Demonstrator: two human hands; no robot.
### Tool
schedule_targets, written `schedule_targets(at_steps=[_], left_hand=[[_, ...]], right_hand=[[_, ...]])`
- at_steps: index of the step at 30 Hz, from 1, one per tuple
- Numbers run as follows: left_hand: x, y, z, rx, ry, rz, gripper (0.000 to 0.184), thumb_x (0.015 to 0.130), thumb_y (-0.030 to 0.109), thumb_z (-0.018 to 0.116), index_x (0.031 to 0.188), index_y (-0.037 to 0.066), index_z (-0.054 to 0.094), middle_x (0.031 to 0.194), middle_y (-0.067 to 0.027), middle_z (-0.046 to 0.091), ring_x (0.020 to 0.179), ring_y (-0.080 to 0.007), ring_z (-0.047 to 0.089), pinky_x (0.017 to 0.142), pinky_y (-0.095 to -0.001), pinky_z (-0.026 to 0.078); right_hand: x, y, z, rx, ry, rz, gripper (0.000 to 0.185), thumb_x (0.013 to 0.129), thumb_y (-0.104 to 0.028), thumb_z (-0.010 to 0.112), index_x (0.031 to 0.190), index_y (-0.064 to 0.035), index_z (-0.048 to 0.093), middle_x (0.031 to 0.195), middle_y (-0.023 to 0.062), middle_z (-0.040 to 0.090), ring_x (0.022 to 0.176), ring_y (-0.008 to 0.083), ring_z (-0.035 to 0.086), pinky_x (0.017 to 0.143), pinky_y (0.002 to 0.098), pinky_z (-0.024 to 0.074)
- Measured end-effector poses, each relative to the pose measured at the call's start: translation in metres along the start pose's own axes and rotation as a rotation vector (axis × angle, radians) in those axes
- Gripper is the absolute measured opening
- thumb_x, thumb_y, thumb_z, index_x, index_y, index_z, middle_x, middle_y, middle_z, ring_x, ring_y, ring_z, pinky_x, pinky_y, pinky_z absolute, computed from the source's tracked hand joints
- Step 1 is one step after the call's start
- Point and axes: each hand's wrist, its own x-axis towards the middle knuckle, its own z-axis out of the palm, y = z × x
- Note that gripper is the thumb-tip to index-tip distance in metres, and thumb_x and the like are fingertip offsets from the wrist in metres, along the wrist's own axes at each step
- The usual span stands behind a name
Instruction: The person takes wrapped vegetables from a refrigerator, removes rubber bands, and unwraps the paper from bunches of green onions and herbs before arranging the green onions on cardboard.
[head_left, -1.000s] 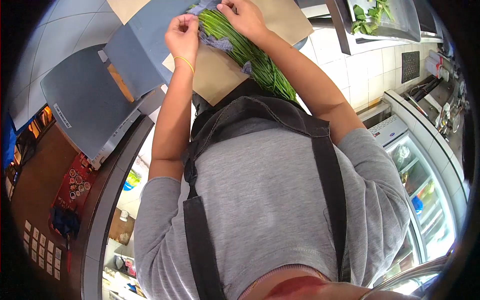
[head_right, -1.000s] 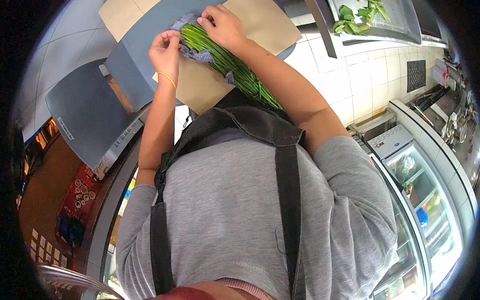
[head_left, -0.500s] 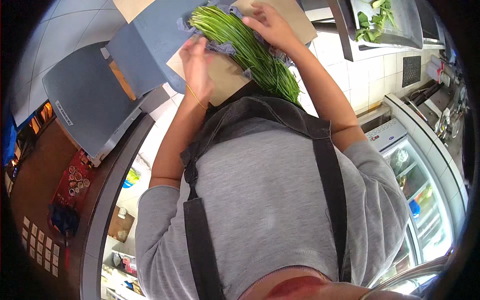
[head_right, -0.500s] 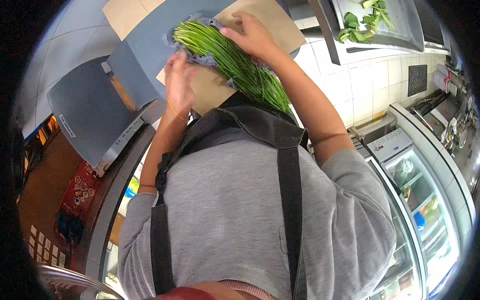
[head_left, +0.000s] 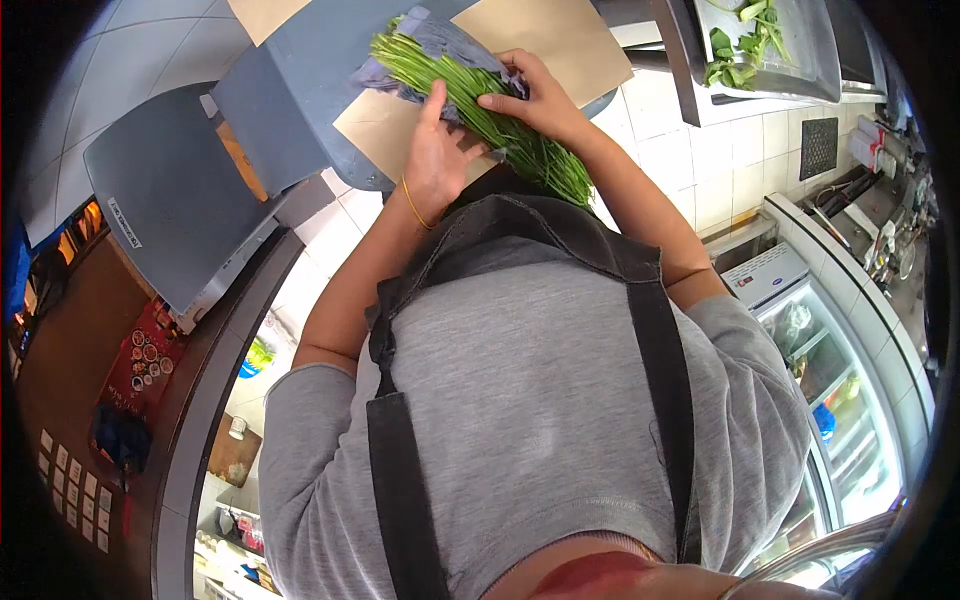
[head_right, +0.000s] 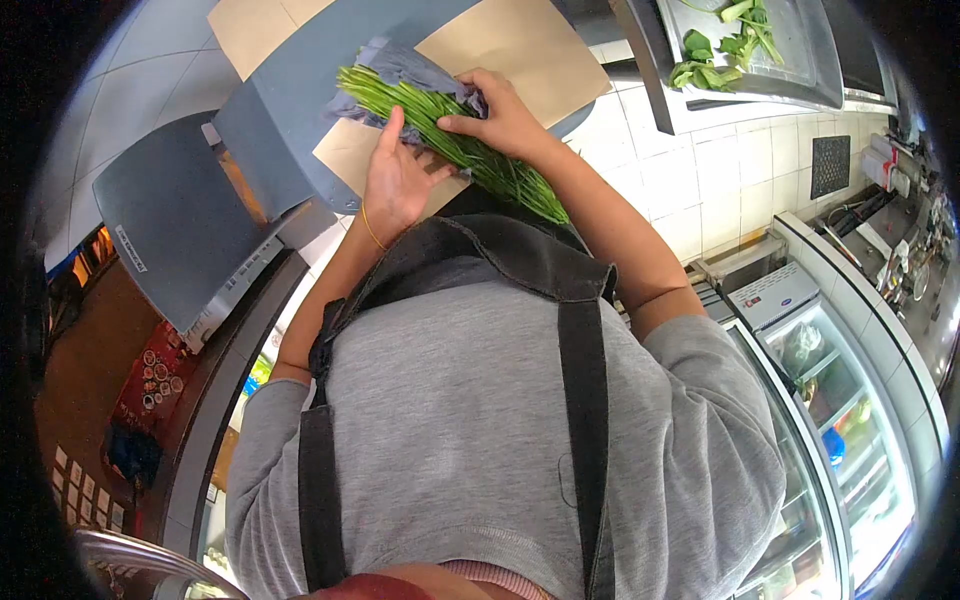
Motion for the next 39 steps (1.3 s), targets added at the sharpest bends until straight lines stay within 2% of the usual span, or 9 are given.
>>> schedule_targets(at_steps=[5,13,18,21,24,29,32,34,39], left_hand=[[-0.005,0.002,0.019,0.028,-0.096,0.051,0.066,0.101,0.058,0.045,0.146,0.010,0.040,0.138,-0.0080,0.053,0.130,-0.0246,0.046,0.113,-0.0520,0.031],[-0.014,0.011,0.065,0.096,-0.329,0.149,0.057,0.102,0.057,0.047,0.141,0.015,0.048,0.134,-0.0032,0.055,0.120,-0.0199,0.050,0.103,-0.0445,0.038],[0.027,0.022,-0.012,0.235,0.137,0.303,0.052,0.099,0.044,0.059,0.135,0.007,0.052,0.122,-0.0058,0.058,0.108,-0.0190,0.054,0.094,-0.0367,0.044],[0.026,0.024,-0.052,0.268,0.475,0.477,0.045,0.098,0.026,0.062,0.135,0.004,0.052,0.123,-0.0043,0.057,0.114,-0.0168,0.053,0.094,-0.0291,0.043],[0.015,0.032,-0.067,0.305,0.439,0.538,0.042,0.097,0.017,0.062,0.135,0.002,0.051,0.124,-0.0056,0.056,0.114,-0.0167,0.053,0.095,-0.0289,0.043],[0.010,0.033,-0.057,0.479,0.413,0.682,0.038,0.098,0.012,0.060,0.134,0.001,0.054,0.121,-0.0078,0.058,0.115,-0.0185,0.053,0.100,-0.0330,0.043],[0.009,0.035,-0.051,0.542,0.376,0.746,0.039,0.098,0.012,0.061,0.134,0.001,0.053,0.127,-0.0094,0.056,0.118,-0.0192,0.052,0.101,-0.0331,0.042],[0.010,0.038,-0.048,0.595,0.385,0.785,0.037,0.097,0.013,0.062,0.132,0.003,0.055,0.129,-0.0109,0.056,0.120,-0.0204,0.051,0.101,-0.0339,0.042],[0.004,0.045,-0.035,1.230,0.394,1.232,0.036,0.089,0.012,0.066,0.124,0.010,0.062,0.128,-0.0135,0.058,0.121,-0.0305,0.051,0.106,-0.0427,0.038]], right_hand=[[-0.004,-0.043,-0.023,0.491,-0.131,0.237,0.069,0.080,-0.020,0.085,0.132,-0.0097,0.041,0.115,0.0111,0.064,0.105,0.0202,0.061,0.089,0.0346,0.0496],[-0.007,-0.082,-0.083,0.065,0.080,0.103,0.080,0.071,-0.022,0.091,0.130,-0.0057,0.040,0.109,0.0188,0.065,0.099,0.0271,0.066,0.086,0.0377,0.0526],[-0.019,-0.090,-0.027,-0.410,0.157,-0.019,0.068,0.073,-0.011,0.084,0.128,-0.0043,0.045,0.125,0.0239,0.058,0.113,0.0384,0.061,0.096,0.0413,0.0499],[-0.032,-0.056,0.028,-0.735,0.076,-0.168,0.075,0.064,-0.002,0.075,0.133,-0.0144,0.048,0.149,0.0243,0.037,0.135,0.0451,0.039,0.110,0.0522,0.0364],[-0.038,-0.056,0.034,-0.653,0.085,-0.166,0.075,0.065,-0.001,0.074,0.134,-0.0174,0.049,0.153,0.0221,0.033,0.136,0.0471,0.036,0.109,0.0560,0.0357],[-0.026,-0.050,0.006,-0.416,0.142,-0.217,0.049,0.077,-0.002,0.072,0.123,-0.0148,0.060,0.133,0.0177,0.060,0.115,0.0365,0.059,0.099,0.0425,0.0466],[-0.012,-0.069,-0.025,-0.065,0.092,0.239,0.029,0.089,-0.006,0.066,0.118,-0.0127,0.064,0.123,0.0147,0.066,0.109,0.0287,0.062,0.095,0.0362,0.0468],[0.007,-0.031,-0.042,-0.035,0.271,0.134,0.020,0.100,-0.012,0.059,0.119,-0.0086,0.064,0.107,0.0041,0.068,0.097,0.0148,0.062,0.086,0.0291,0.0496],[0.059,0.054,-0.059,0.512,0.424,0.462,0.025,0.096,-0.018,0.066,0.116,-0.0028,0.067,0.115,0.0076,0.068,0.104,0.0177,0.062,0.088,0.0307,0.0493]])
